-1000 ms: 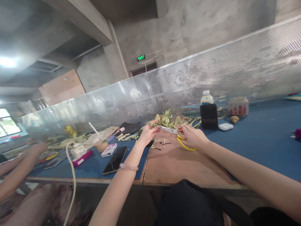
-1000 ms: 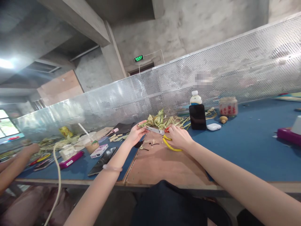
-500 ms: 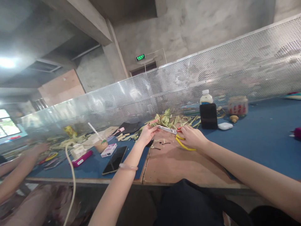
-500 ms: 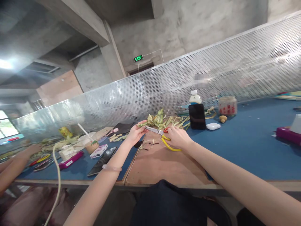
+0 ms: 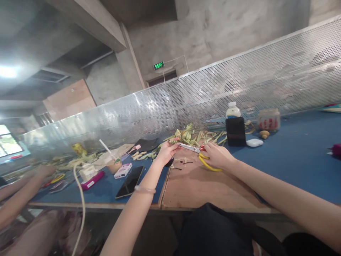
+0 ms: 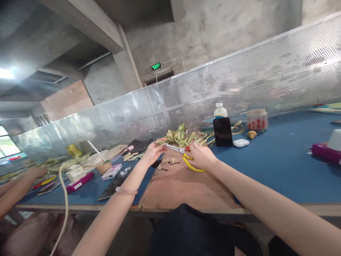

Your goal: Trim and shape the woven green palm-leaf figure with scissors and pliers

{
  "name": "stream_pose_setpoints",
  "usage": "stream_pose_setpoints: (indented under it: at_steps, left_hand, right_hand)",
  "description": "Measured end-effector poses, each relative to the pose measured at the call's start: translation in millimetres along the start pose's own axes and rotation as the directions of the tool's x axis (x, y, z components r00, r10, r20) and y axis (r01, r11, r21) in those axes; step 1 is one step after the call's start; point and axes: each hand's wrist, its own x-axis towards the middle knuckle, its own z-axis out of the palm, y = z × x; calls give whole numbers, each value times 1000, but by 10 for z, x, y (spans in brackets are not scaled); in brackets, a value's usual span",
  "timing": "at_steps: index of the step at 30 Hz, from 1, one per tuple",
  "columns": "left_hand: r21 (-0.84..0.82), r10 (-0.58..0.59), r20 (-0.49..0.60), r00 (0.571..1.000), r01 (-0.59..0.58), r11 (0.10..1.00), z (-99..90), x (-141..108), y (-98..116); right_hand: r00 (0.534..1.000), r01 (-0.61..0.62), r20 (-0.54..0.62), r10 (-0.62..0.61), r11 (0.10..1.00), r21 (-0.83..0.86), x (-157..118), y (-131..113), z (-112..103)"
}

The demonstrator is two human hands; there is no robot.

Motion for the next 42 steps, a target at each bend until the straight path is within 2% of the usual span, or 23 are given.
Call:
stream_pose_setpoints:
  at_steps: [11, 18, 22, 31, 42]
  left_hand:
    - [-5, 14, 16, 1000, -14, 1000, 0, -5, 5]
    - [-34, 13, -20, 1000, -14, 999, 9, -16, 20]
    - [-47, 1, -58, 998, -4, 999, 0, -7, 22]
    - [-52, 29, -85, 996, -33, 998, 0, 10, 9]
    - [-84, -13, -115, 993, 3, 996, 16, 7, 15]
  right_hand:
    - [1000, 11, -12, -11, 1000, 3, 10, -8, 22]
    - [991, -97, -84, 103, 992, 77, 13, 4, -15]
    - [986, -135, -84, 141, 988, 74, 18, 37, -8]
    - [992, -89, -82, 93, 994, 59, 11, -11, 3]
    - [994, -86, -67, 88, 996, 29, 13, -1, 8]
